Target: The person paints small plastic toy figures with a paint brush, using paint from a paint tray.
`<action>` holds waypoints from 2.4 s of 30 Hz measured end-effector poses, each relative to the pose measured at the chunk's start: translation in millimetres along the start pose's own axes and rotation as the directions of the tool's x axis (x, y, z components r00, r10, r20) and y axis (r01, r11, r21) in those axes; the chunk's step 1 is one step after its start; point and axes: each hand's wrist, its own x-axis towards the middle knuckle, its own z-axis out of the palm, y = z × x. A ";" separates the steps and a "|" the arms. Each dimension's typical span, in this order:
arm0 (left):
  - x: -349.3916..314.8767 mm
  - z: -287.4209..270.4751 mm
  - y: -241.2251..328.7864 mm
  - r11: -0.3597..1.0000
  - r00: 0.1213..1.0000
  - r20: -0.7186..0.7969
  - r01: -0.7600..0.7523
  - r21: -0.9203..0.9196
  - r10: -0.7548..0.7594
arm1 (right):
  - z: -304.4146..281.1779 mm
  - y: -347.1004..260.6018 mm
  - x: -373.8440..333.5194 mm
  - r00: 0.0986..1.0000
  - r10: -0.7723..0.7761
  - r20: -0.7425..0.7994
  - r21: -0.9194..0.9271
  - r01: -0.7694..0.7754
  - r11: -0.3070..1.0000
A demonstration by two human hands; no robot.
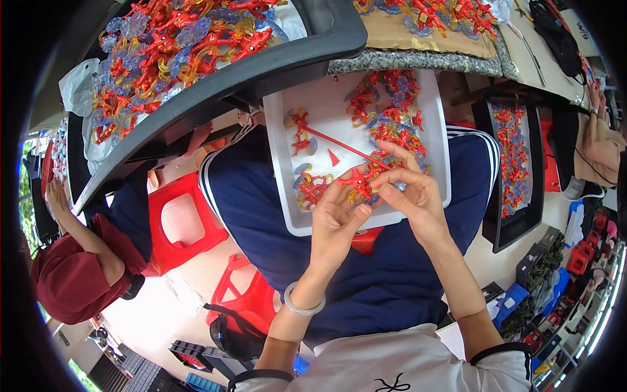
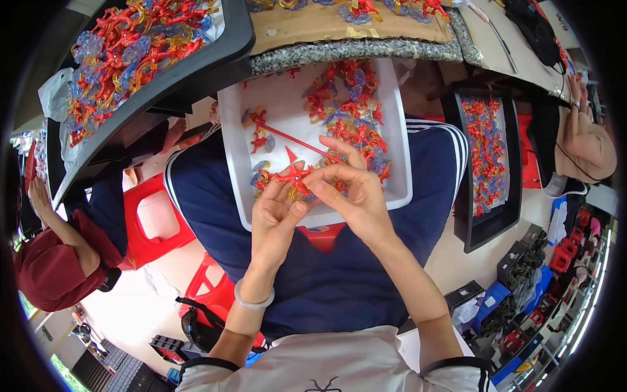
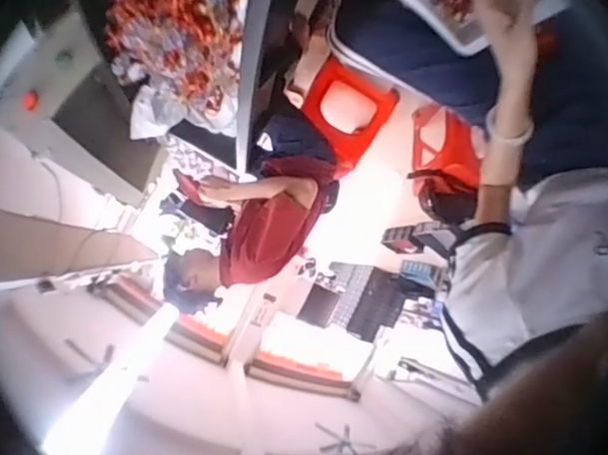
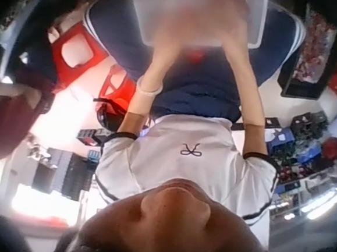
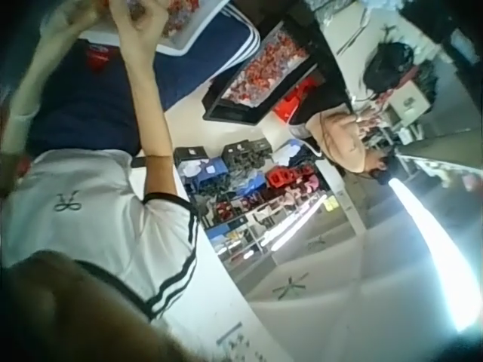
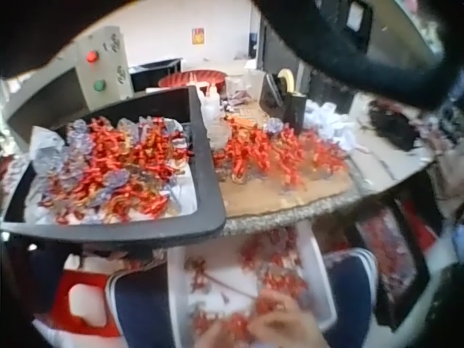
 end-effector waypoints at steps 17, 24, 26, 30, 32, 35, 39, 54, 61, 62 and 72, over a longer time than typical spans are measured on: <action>-4.9 2.1 -4.6 0.997 0.998 -0.054 0.034 0.071 -0.031 | 9.3 11.6 6.3 0.969 -0.243 -0.053 -0.384 0.205 0.900; -7.2 6.1 -3.7 0.981 0.997 -0.059 -0.029 0.194 0.042 | 9.2 12.3 5.5 0.971 -0.234 -0.044 -0.434 0.192 0.880; -8.8 7.1 -2.8 0.976 0.996 -0.068 -0.043 0.212 0.059 | 11.8 13.3 5.1 0.972 -0.227 -0.056 -0.409 0.185 0.894; -12.5 10.7 -3.3 0.942 0.991 -0.108 -0.043 0.332 0.083 | 11.3 14.7 1.4 0.978 -0.188 -0.091 -0.307 0.152 0.940; -13.0 12.4 -2.0 0.932 0.989 -0.120 -0.037 0.360 0.086 | 11.5 13.3 3.5 0.974 -0.200 -0.102 -0.245 0.170 0.955; -12.3 11.2 -0.4 0.897 0.992 -0.098 -0.029 0.442 0.081 | 7.9 16.5 4.7 0.985 -0.163 -0.054 -0.098 0.157 0.983; -13.5 5.8 -1.2 0.923 0.994 -0.071 -0.052 0.381 0.085 | 6.3 3.5 4.8 0.978 0.162 0.131 0.426 -0.203 0.882; -21.0 3.3 0.1 0.820 0.994 -0.006 -0.085 0.567 0.107 | -3.1 -1.4 3.9 0.947 0.172 0.273 0.217 -0.234 0.948; -18.1 -6.2 3.7 0.993 0.996 0.069 -0.058 0.106 0.051 | -9.5 -0.1 4.4 0.935 0.099 0.340 0.330 -0.217 0.918; -17.8 -6.8 4.7 0.993 0.996 0.077 -0.054 0.107 0.046 | -8.2 0.4 4.5 0.936 0.097 0.339 0.338 -0.217 0.916; -25.2 0.1 -0.7 0.858 0.995 -0.031 -0.067 0.510 0.096 | 2.6 0.2 -1.6 0.971 0.119 0.205 0.308 -0.180 0.934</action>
